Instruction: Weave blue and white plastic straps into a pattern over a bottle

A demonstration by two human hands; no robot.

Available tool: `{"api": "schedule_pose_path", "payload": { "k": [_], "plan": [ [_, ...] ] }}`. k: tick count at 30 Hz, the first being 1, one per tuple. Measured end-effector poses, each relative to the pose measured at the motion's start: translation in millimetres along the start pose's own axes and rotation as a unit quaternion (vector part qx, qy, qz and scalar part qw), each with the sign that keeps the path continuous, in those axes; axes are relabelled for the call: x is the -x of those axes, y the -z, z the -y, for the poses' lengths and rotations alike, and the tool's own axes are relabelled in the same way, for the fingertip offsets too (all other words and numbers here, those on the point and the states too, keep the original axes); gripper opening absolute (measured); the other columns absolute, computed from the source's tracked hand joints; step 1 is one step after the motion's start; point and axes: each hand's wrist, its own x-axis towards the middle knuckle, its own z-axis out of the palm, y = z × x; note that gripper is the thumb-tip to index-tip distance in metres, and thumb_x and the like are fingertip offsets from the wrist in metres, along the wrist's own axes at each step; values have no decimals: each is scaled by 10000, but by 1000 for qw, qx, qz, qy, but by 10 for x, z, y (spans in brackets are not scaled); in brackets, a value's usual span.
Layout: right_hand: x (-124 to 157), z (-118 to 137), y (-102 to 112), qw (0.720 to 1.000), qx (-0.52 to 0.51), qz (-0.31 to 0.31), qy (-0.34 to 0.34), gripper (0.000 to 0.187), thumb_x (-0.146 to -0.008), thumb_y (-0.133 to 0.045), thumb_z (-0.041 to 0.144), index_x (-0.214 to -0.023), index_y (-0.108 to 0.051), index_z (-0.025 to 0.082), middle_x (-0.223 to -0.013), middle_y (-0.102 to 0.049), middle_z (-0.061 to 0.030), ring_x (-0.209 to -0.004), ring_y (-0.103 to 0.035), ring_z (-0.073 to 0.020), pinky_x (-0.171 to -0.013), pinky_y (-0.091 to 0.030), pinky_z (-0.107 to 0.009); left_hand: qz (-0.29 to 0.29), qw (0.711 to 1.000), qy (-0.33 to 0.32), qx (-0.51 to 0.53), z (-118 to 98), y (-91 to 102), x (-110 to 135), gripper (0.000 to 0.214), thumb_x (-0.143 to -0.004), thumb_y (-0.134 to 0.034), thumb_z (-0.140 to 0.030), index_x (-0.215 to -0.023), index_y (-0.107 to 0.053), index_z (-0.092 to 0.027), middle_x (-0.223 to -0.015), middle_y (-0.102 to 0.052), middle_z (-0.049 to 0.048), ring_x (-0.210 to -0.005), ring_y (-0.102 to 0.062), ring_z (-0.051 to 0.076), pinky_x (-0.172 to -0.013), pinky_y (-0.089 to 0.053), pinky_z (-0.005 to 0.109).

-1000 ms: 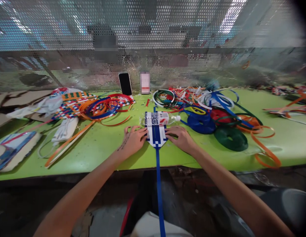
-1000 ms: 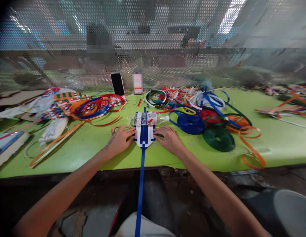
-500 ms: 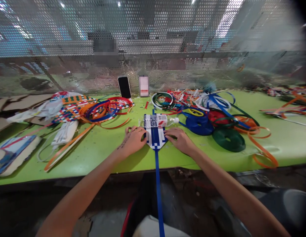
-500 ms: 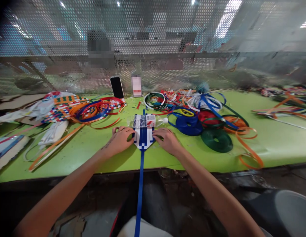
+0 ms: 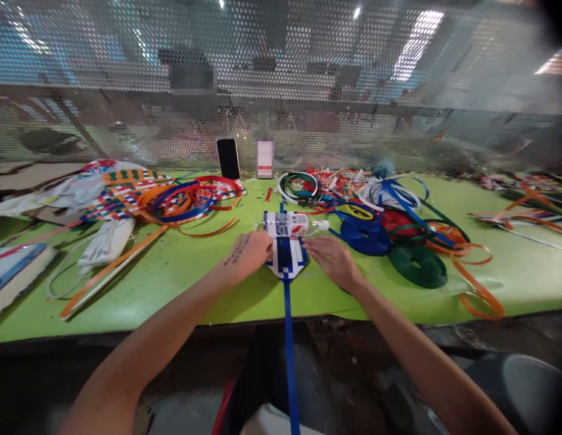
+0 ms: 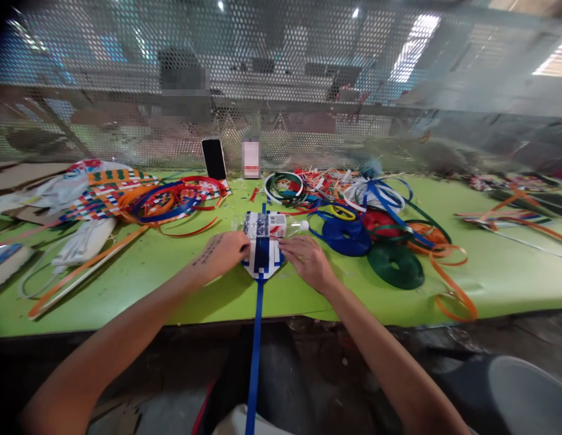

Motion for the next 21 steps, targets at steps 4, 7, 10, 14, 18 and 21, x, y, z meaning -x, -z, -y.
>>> {"api": "schedule_pose_path", "payload": {
  "k": [4,7,10,14,18,21],
  "plan": [
    [-266,-167,256,984,133,-97,-73,323,-1038,-579,226,-1238,-825,285,-1268,-813,-87,-1231,-736,-309,-1092,-559,-516,-92,995,-14,22,15,-29,25,191,-1022,-600,-250,-928,-759,-202,-1057,-770,91,-790,-706,211,-624,-428,309],
    [-577,-450,461,931,284,-7,-228,379,-874,-675,143,-1197,-833,264,-1276,-795,-154,-1154,-750,-374,-950,-591,-516,-165,985,-29,41,40,-27,20,179,-1043,-592,-284,-986,-747,-216,-1089,-767,76,-792,-708,204,-605,-425,311],
    [-875,-718,581,862,344,90,-361,187,-765,-763,126,-921,-849,183,-955,-805,-214,-985,-770,-410,-869,-570,-521,-199,977,-42,57,81,-33,18,196,-1060,-569,-308,-1000,-733,-219,-1082,-764,61,-781,-692,182,-591,-413,297],
    [-1026,-947,681,890,362,-71,-267,247,-958,-623,269,-1077,-822,183,-1013,-799,-195,-1101,-705,-382,-991,-503,-563,-236,968,-39,79,139,-61,3,199,-1060,-559,-296,-962,-713,-215,-1034,-750,56,-804,-676,178,-619,-426,289],
    [-879,-1105,782,881,363,-233,-194,348,-1052,-490,352,-1148,-793,211,-1065,-789,-146,-1146,-632,-344,-1051,-439,-553,-235,965,-33,112,176,-104,-38,208,-1060,-557,-295,-931,-694,-206,-1021,-742,64,-803,-658,182,-671,-452,296],
    [-776,-1142,773,882,359,-243,-186,419,-1067,-423,325,-1240,-788,211,-1117,-786,-134,-1102,-643,-324,-1019,-445,-511,-242,961,-41,126,216,-141,-71,209,-1058,-570,-301,-913,-681,-200,-1008,-733,64,-791,-643,178,-686,-451,299]
  ]
}}
